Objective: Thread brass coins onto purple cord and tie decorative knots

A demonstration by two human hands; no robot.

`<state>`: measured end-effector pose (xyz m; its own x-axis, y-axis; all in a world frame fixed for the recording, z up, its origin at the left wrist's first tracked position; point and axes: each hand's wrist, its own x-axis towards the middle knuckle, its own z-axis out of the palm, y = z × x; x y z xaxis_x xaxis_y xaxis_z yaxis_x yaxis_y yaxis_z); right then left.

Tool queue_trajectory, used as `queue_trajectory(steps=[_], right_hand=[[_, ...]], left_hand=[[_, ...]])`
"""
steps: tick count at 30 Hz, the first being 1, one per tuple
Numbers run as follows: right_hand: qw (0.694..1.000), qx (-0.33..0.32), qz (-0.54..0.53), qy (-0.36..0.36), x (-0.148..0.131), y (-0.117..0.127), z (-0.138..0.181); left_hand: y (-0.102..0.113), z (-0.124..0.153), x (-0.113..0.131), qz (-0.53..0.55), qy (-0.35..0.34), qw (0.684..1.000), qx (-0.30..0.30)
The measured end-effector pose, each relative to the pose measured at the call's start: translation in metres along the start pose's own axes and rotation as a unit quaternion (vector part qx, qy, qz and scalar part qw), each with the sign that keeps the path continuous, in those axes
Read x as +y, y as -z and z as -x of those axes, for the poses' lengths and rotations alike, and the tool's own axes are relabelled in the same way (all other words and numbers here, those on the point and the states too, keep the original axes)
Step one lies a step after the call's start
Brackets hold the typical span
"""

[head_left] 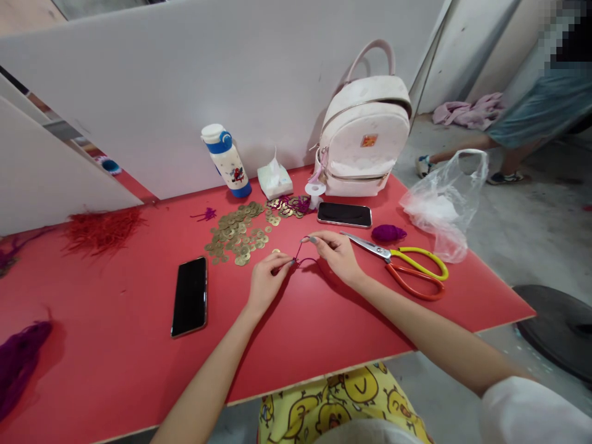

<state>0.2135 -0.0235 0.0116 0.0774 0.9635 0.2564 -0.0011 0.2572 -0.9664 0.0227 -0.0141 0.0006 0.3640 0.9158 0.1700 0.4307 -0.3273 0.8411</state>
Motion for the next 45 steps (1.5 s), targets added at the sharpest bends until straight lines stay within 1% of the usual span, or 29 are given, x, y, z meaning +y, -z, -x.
queue_trajectory(steps=[6,8,10,13,15,16,17,19,20,22,24,26,34,40,45], right_hand=[[0.998,-0.012,0.034,0.041,-0.004,-0.001,0.003],[0.996,-0.032,0.044,0.065,-0.007,0.001,0.005],[0.991,-0.068,0.048,0.102,-0.009,0.003,0.007],[0.975,-0.119,0.052,0.180,-0.011,0.008,0.010],[0.964,-0.130,0.085,0.217,-0.009,0.009,0.009],[0.959,-0.129,0.117,0.224,-0.008,0.008,0.009],[0.955,-0.123,0.156,0.222,-0.006,0.007,0.008],[0.947,-0.108,0.229,0.196,-0.001,0.004,0.006],[0.946,-0.106,0.253,0.175,0.001,0.002,0.005],[0.947,-0.113,0.269,0.133,0.004,-0.001,0.004],[0.952,-0.123,0.259,0.106,0.006,-0.003,0.003],[0.957,-0.122,0.246,0.096,0.008,-0.003,0.004],[0.962,-0.100,0.239,0.082,0.011,-0.004,0.005],[0.967,-0.110,0.215,0.077,0.011,-0.007,0.007],[0.968,-0.125,0.199,0.090,0.010,-0.008,0.007]], left_hand=[[0.000,-0.002,0.001,0.031,-0.009,0.999,-0.005],[0.000,-0.002,0.001,0.050,-0.009,0.999,-0.003],[-0.001,-0.002,0.000,0.070,-0.005,0.997,0.010],[-0.002,-0.003,-0.002,0.096,0.000,0.994,0.045],[-0.002,-0.003,-0.002,0.106,-0.001,0.993,0.058],[-0.002,-0.003,-0.001,0.109,-0.003,0.992,0.059],[-0.002,-0.003,0.000,0.111,-0.005,0.992,0.057],[-0.002,-0.002,0.003,0.110,-0.007,0.993,0.051],[-0.001,-0.002,0.005,0.109,-0.007,0.993,0.048],[-0.001,-0.002,0.007,0.106,-0.008,0.993,0.042],[-0.001,-0.001,0.008,0.102,-0.010,0.994,0.044],[-0.001,-0.001,0.007,0.097,-0.014,0.994,0.048],[-0.001,0.000,0.006,0.071,-0.026,0.995,0.060],[-0.002,0.001,0.008,0.051,-0.038,0.995,0.075],[-0.003,0.003,0.006,0.027,-0.048,0.994,0.090]])
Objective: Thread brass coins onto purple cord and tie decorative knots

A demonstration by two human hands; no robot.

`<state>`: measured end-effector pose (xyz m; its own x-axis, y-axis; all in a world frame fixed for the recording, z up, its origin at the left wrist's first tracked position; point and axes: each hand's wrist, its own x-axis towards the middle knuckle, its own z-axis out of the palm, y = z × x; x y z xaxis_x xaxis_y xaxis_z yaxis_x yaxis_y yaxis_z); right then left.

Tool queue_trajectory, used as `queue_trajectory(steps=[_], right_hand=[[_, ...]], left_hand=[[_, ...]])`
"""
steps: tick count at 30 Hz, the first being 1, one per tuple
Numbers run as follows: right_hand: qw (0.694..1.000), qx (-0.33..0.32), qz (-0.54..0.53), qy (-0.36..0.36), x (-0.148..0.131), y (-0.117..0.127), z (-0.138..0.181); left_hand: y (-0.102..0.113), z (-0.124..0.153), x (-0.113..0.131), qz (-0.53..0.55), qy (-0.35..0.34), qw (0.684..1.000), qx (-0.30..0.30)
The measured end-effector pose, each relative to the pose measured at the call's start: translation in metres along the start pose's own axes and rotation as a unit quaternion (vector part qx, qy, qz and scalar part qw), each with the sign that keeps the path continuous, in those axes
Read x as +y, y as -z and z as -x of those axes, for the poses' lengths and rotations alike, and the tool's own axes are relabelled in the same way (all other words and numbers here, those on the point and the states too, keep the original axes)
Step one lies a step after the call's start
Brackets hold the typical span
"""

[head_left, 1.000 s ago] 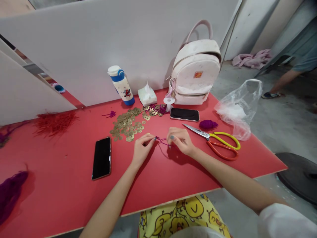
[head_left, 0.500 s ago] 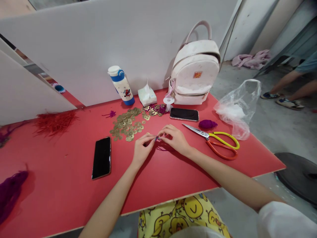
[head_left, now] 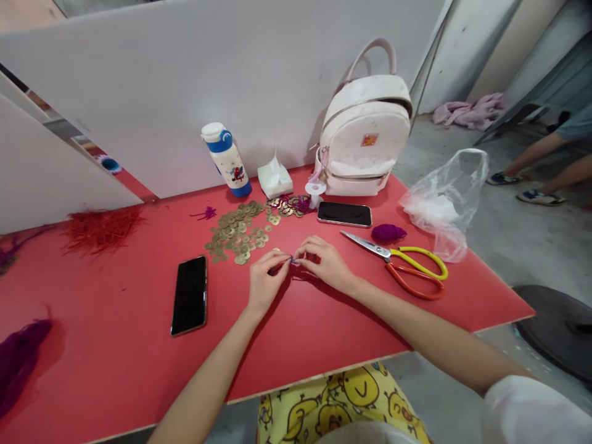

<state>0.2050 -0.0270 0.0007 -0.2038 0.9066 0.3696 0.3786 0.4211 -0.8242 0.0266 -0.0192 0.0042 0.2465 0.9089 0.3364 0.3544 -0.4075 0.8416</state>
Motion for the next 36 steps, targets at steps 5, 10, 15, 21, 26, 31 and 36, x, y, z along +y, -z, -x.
queue_trajectory(steps=[5,10,15,21,26,31,36], right_hand=[[1.000,-0.007,-0.002,0.017,-0.0015,0.0002,0.0006],[1.000,-0.001,-0.002,0.023,0.0001,0.0021,0.0001],[1.000,0.021,-0.010,0.011,0.0009,0.0041,-0.0005],[1.000,0.012,-0.016,0.005,0.0013,0.0041,-0.0006],[1.000,-0.005,-0.028,-0.002,0.0019,0.0045,-0.0028],[0.998,0.013,-0.045,-0.043,0.0035,0.0056,-0.0048],[0.996,0.024,-0.059,-0.063,0.0047,0.0058,-0.0048]], left_hand=[[0.0001,0.0013,-0.0009,-0.009,-0.002,1.000,0.006],[0.0015,-0.0008,-0.0022,0.007,0.014,1.000,0.004],[0.0022,-0.0013,-0.0029,0.021,0.028,0.999,0.010],[0.0016,-0.0011,0.0002,0.038,0.026,0.999,-0.009],[0.0012,-0.0019,0.0019,0.047,0.020,0.998,-0.023],[0.0002,-0.0021,0.0001,0.051,0.022,0.998,-0.025],[0.0001,-0.0029,-0.0032,0.047,0.033,0.998,-0.020]])
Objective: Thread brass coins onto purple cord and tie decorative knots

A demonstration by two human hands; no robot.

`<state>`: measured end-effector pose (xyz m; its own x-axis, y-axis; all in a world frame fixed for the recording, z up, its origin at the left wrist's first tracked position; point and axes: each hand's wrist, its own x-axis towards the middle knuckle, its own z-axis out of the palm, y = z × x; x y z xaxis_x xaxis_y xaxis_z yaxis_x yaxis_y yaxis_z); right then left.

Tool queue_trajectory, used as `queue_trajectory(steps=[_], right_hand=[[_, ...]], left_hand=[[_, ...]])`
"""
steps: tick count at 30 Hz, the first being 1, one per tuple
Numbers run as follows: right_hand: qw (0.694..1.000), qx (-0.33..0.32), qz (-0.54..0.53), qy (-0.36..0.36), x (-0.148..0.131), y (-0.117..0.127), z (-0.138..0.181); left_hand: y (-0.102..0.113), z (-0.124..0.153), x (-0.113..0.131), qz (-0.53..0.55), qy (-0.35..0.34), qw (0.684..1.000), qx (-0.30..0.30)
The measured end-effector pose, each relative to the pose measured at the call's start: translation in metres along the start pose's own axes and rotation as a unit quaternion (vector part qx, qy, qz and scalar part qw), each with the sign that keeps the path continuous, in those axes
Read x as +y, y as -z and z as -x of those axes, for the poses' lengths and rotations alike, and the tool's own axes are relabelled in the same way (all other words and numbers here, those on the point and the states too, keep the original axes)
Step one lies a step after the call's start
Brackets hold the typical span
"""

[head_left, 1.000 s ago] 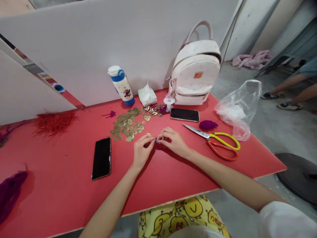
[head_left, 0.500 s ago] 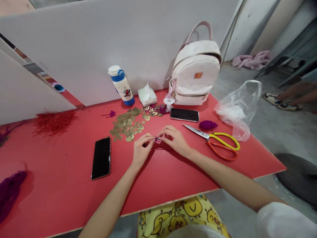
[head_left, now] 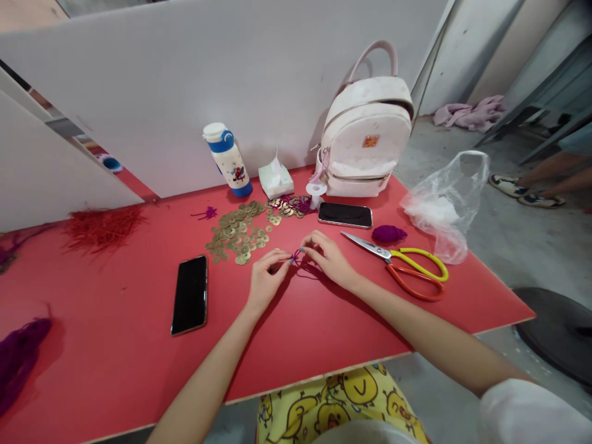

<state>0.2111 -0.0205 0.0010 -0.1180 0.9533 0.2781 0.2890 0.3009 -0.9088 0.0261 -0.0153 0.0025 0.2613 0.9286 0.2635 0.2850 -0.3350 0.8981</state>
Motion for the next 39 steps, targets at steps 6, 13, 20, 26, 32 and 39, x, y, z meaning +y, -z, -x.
queue_trajectory(steps=[6,13,20,26,32,39], right_hand=[[0.999,-0.050,-0.007,0.015,-0.002,-0.002,0.000],[0.914,-0.101,-0.363,-0.152,-0.006,0.004,0.000],[0.792,0.046,-0.580,-0.187,-0.003,0.021,-0.013],[0.925,0.114,-0.350,-0.095,0.000,0.012,-0.010],[1.000,0.005,-0.007,0.007,-0.003,-0.004,0.004],[0.995,-0.059,0.055,0.053,0.007,-0.011,0.005]], left_hand=[[0.001,-0.001,0.000,0.013,0.006,1.000,-0.008],[0.000,-0.001,-0.001,0.006,0.009,1.000,-0.016],[0.000,-0.002,-0.009,0.017,0.044,0.999,0.026],[0.000,-0.004,-0.014,0.064,0.103,0.991,0.065],[0.001,-0.003,-0.009,0.118,0.144,0.980,0.071],[-0.001,-0.002,-0.010,0.152,0.177,0.970,0.061]])
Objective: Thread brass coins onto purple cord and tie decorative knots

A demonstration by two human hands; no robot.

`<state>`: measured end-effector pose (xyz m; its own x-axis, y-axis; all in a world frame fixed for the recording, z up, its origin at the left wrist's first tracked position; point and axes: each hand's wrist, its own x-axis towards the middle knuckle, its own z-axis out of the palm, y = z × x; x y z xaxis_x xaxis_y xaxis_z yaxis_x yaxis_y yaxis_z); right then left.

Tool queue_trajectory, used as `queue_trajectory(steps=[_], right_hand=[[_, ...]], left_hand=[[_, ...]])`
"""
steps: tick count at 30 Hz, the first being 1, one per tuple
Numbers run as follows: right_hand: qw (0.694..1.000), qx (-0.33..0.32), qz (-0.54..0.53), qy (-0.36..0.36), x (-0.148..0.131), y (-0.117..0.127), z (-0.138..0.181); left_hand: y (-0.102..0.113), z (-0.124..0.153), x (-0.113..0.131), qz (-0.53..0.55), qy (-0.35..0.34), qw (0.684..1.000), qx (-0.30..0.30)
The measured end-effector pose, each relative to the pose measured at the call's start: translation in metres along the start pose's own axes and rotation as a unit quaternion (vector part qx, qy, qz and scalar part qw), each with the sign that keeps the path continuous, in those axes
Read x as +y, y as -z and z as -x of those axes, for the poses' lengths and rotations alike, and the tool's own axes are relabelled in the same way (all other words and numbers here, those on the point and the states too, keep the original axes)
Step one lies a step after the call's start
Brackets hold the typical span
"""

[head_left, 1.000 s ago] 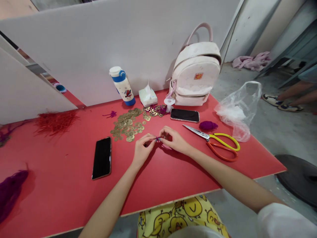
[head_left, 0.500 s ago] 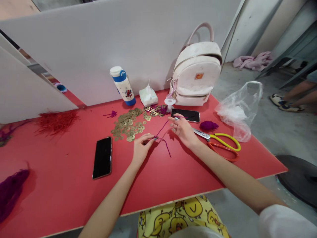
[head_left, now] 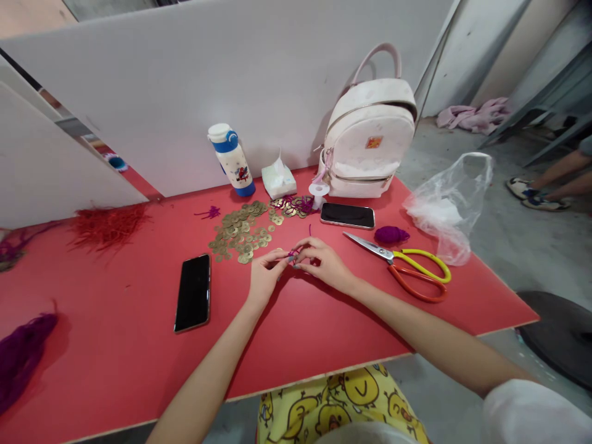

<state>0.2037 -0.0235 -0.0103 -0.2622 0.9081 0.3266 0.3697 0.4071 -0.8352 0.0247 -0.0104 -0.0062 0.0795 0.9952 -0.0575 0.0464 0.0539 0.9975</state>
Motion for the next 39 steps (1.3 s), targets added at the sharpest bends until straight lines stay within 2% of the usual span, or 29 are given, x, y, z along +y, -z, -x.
queue_trajectory(steps=[4,8,20,24,28,30,33,35,39], right_hand=[[0.998,-0.036,0.046,0.034,0.002,-0.003,0.000],[0.993,-0.054,0.084,0.066,0.002,-0.004,0.002],[0.992,-0.067,0.101,0.041,0.005,-0.003,0.001],[0.999,-0.036,0.024,0.013,0.003,0.003,-0.003],[0.992,-0.026,-0.118,-0.040,-0.001,0.011,-0.004],[0.971,-0.019,-0.220,-0.089,-0.004,0.012,-0.003],[0.924,-0.010,-0.351,-0.153,-0.007,0.011,-0.002],[0.908,-0.011,-0.386,-0.164,-0.010,0.010,-0.001],[0.915,-0.015,-0.374,-0.149,-0.014,0.012,-0.002]], left_hand=[[-0.002,0.003,0.004,0.014,0.018,0.999,-0.049],[-0.006,0.006,0.008,0.019,0.019,0.998,-0.063],[-0.004,0.009,0.007,-0.002,-0.014,0.997,-0.074],[-0.002,0.007,0.008,-0.027,-0.043,0.996,-0.073],[-0.003,0.007,0.011,-0.051,-0.051,0.994,-0.079],[-0.003,0.007,0.012,-0.065,-0.052,0.993,-0.077],[-0.004,0.007,0.012,-0.076,-0.048,0.993,-0.072],[-0.004,0.007,0.012,-0.072,-0.041,0.994,-0.075],[-0.003,0.007,0.010,-0.089,-0.035,0.992,-0.085]])
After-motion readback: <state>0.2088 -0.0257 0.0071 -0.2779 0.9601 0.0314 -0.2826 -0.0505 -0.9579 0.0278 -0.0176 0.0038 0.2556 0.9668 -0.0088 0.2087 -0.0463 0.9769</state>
